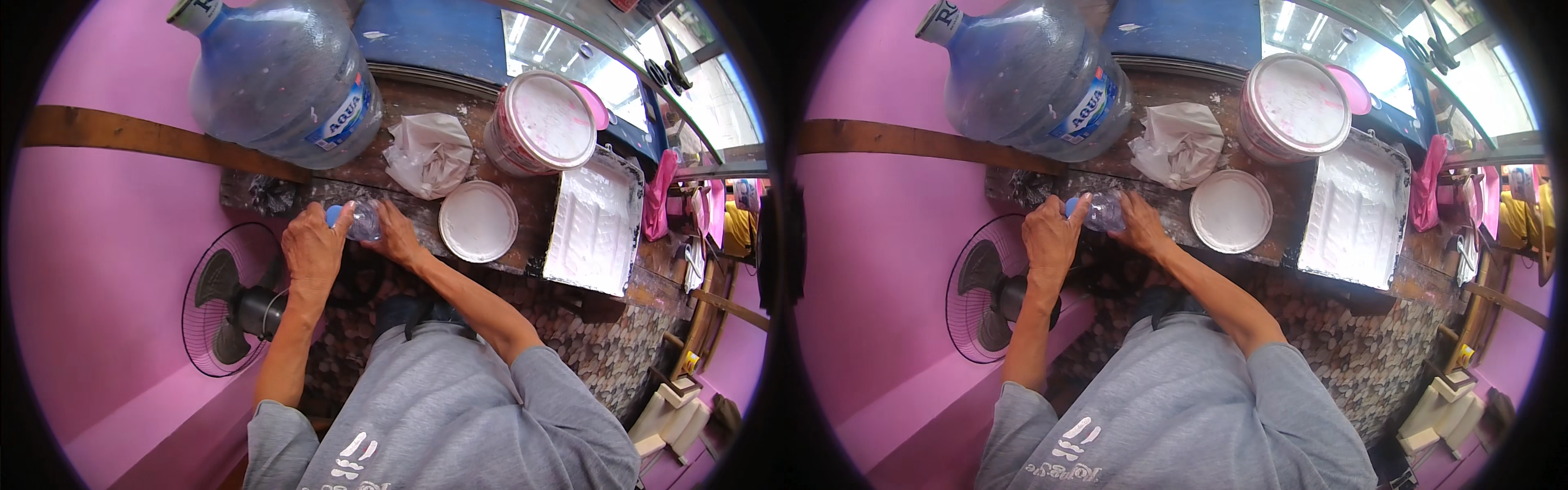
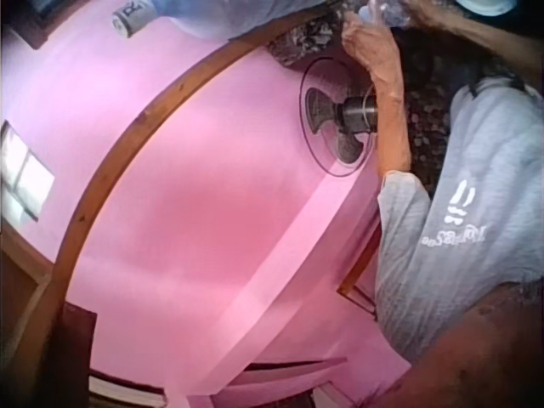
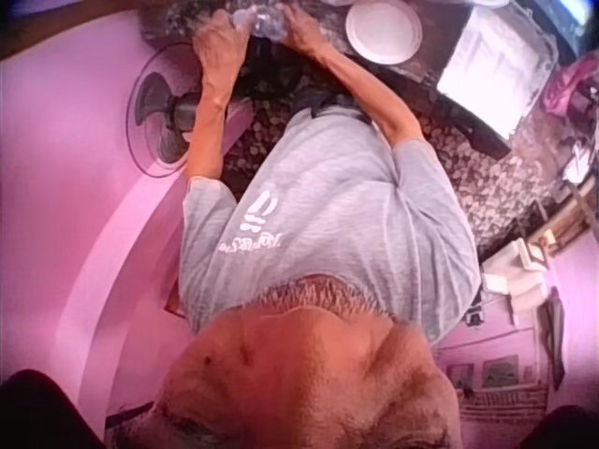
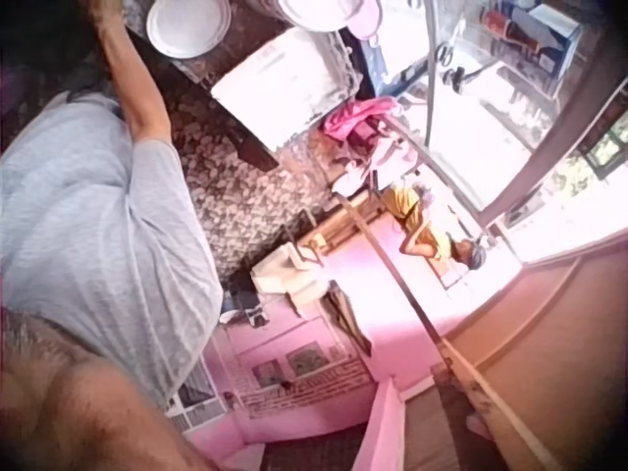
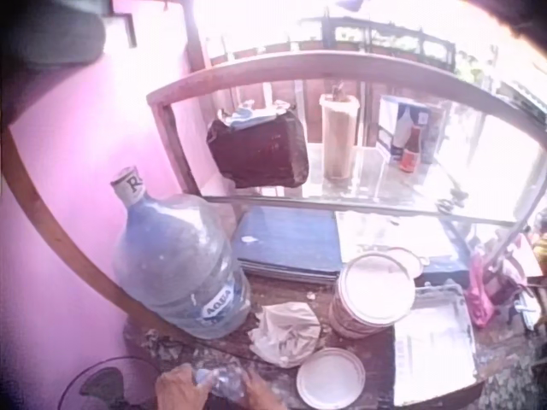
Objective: The person prepares a paint tray by adding water from a bottle, unfolding a plastic liner, and using a brush to mix and spread white paint inside the tray.
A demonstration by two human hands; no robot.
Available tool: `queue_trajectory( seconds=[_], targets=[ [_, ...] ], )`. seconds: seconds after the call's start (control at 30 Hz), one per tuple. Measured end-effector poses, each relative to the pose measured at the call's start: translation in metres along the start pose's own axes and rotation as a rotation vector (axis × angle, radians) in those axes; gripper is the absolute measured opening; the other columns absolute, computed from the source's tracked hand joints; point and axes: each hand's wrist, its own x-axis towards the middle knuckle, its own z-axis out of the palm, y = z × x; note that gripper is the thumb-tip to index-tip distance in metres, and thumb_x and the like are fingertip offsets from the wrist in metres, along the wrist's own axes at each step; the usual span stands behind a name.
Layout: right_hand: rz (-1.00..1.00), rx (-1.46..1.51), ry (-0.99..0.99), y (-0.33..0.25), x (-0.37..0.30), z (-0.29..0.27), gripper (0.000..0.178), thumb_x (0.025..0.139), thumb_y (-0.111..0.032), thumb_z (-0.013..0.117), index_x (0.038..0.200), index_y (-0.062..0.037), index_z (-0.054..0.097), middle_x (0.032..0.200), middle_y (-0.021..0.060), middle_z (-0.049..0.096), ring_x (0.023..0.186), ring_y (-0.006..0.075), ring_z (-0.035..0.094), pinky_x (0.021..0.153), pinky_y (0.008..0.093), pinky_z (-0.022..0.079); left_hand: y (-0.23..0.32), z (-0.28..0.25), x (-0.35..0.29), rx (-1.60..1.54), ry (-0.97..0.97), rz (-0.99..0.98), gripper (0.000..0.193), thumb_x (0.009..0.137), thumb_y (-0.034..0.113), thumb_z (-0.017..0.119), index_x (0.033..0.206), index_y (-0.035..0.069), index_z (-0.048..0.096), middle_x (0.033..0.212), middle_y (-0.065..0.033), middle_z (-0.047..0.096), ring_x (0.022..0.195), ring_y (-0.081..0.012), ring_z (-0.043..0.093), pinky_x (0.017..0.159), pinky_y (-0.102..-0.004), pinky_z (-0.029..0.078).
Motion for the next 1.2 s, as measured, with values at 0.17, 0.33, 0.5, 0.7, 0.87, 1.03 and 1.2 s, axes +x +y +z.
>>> queue_trajectory(
  seconds=[0.17,0.33,0.5,0.7,0.87,1.03,1.2],
  targets=[
    [0.096,0.101,-0.064,0.009,-0.003,0.001,0.089,0.056,-0.025,0.086,0.13,-0.0032,0.041,0.123,0.0221,0.049,0.106,0.0422,0.055,0.087,0.0455,0.049,0.008,-0.016,0.003,-0.258,-0.105,0.008,0.028,0.076,0.023,0.074,0.084,-0.001,0.059,0.085,-0.0187,0.064,0.078,-0.0357,0.063,0.07,-0.041,0.05],
    [0.12,0.142,-0.153,0.023,-0.003,-0.003,0.095,0.054,-0.026,0.087,0.133,-0.0046,0.039,0.129,0.0242,0.047,0.111,0.0435,0.053,0.092,0.0458,0.047,-0.009,-0.016,0.014,-0.52,-0.138,0.517,0.032,0.072,0.004,0.071,0.103,-0.001,0.063,0.101,-0.017,0.065,0.092,-0.0343,0.063,0.08,-0.0376,0.05],
    [0.104,0.101,-0.225,0.005,0.006,-0.034,0.085,0.06,-0.026,0.084,0.131,-0.0061,0.043,0.122,0.0226,0.052,0.109,0.0401,0.055,0.092,0.0442,0.047,-0.008,-0.016,0.013,-0.561,-0.198,0.464,0.032,0.071,0.006,0.072,0.102,0.001,0.063,0.099,-0.0152,0.064,0.09,-0.0336,0.063,0.078,-0.0376,0.051],
    [0.3,0.084,0.178,0.004,0.025,-0.1,0.041,0.072,-0.028,0.074,0.101,-0.0017,0.061,0.08,0.0147,0.063,0.076,0.0342,0.064,0.07,0.0394,0.051,-0.007,-0.008,0.003,-0.619,-0.219,0.335,0.032,0.069,0.008,0.073,0.098,0.002,0.061,0.091,-0.0144,0.061,0.084,-0.0336,0.062,0.073,-0.0381,0.05],
    [0.451,-0.281,0.093,0.047,0.111,-0.094,0.041,0.076,-0.039,0.069,0.089,-0.0003,0.064,0.08,0.0196,0.066,0.076,0.0351,0.066,0.069,0.0431,0.05,-0.007,0.002,0.01,-0.669,-0.137,0.295,0.03,0.068,0.009,0.072,0.096,0.002,0.06,0.089,-0.015,0.059,0.081,-0.035,0.06,0.07,-0.0392,0.05],
    [0.507,-0.333,-0.125,0.067,0.14,-0.087,0.04,0.08,-0.041,0.063,0.087,-0.0015,0.065,0.083,0.0221,0.066,0.08,0.0409,0.063,0.073,0.0485,0.048,-0.018,0.007,0.022,-0.678,-0.068,0.163,0.028,0.069,0.011,0.072,0.092,0.0,0.062,0.082,-0.0129,0.061,0.068,-0.0254,0.063,0.063,-0.0331,0.05],
    [0.366,-0.284,0.014,0.077,0.125,-0.095,0.034,0.083,-0.034,0.06,0.086,-0.001,0.064,0.081,0.0241,0.064,0.078,0.041,0.063,0.071,0.0482,0.047,-0.027,0.008,0.033,-0.67,-0.016,0.147,0.028,0.07,0.012,0.073,0.091,-0.001,0.061,0.081,-0.0127,0.062,0.066,-0.023,0.063,0.062,-0.0325,0.05]
  ],
)
